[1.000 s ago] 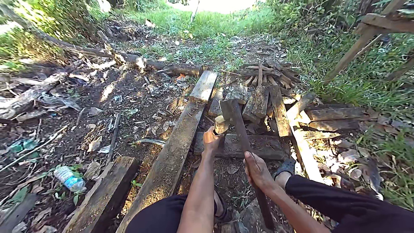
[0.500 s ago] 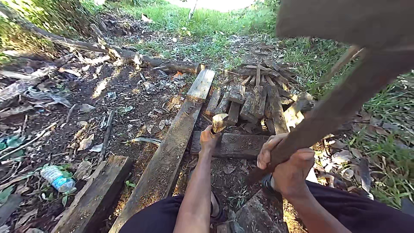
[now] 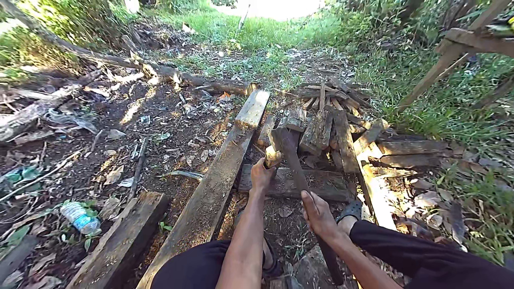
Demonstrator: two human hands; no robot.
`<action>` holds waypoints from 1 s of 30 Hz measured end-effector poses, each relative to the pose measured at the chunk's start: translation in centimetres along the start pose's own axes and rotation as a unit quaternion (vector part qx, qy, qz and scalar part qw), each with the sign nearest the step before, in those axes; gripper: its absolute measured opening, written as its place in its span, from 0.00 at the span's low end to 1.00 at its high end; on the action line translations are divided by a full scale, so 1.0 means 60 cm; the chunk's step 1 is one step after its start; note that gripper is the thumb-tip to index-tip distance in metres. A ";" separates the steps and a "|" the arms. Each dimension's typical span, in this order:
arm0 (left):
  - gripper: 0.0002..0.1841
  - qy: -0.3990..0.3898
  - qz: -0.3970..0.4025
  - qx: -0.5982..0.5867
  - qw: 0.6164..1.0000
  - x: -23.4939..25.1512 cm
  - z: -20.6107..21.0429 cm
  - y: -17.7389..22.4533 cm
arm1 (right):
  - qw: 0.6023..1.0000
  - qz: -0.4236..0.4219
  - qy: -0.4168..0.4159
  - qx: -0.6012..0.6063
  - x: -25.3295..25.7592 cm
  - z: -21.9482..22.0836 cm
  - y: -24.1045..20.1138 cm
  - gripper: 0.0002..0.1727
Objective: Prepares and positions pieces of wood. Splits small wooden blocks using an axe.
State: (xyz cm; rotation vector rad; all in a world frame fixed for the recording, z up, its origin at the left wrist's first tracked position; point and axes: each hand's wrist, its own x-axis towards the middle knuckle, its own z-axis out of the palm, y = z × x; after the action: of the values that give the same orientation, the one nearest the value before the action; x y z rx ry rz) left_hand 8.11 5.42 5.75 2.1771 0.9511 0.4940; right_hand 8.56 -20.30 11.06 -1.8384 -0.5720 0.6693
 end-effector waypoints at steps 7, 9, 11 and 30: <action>0.23 -0.010 0.012 -0.016 1.000 -0.003 0.001 0.004 | 0.998 0.002 -0.021 0.053 -0.016 -0.002 -0.027 0.37; 0.22 -0.001 0.014 -0.022 1.000 -0.002 0.004 -0.001 | 0.999 -0.013 -0.005 0.043 -0.008 0.001 -0.018 0.37; 0.22 0.002 0.014 -0.030 0.999 0.001 0.007 -0.005 | 0.999 -0.041 0.013 0.033 0.008 0.009 0.013 0.38; 0.21 0.008 0.014 -0.041 0.999 -0.006 0.015 -0.003 | 0.955 -0.228 0.071 0.175 -0.073 -0.054 -0.156 0.42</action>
State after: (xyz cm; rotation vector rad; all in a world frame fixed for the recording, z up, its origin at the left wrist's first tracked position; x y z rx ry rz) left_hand 8.35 4.82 4.98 2.1187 0.8940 0.5553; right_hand 6.90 -22.24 21.57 -1.3444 -0.7038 0.2989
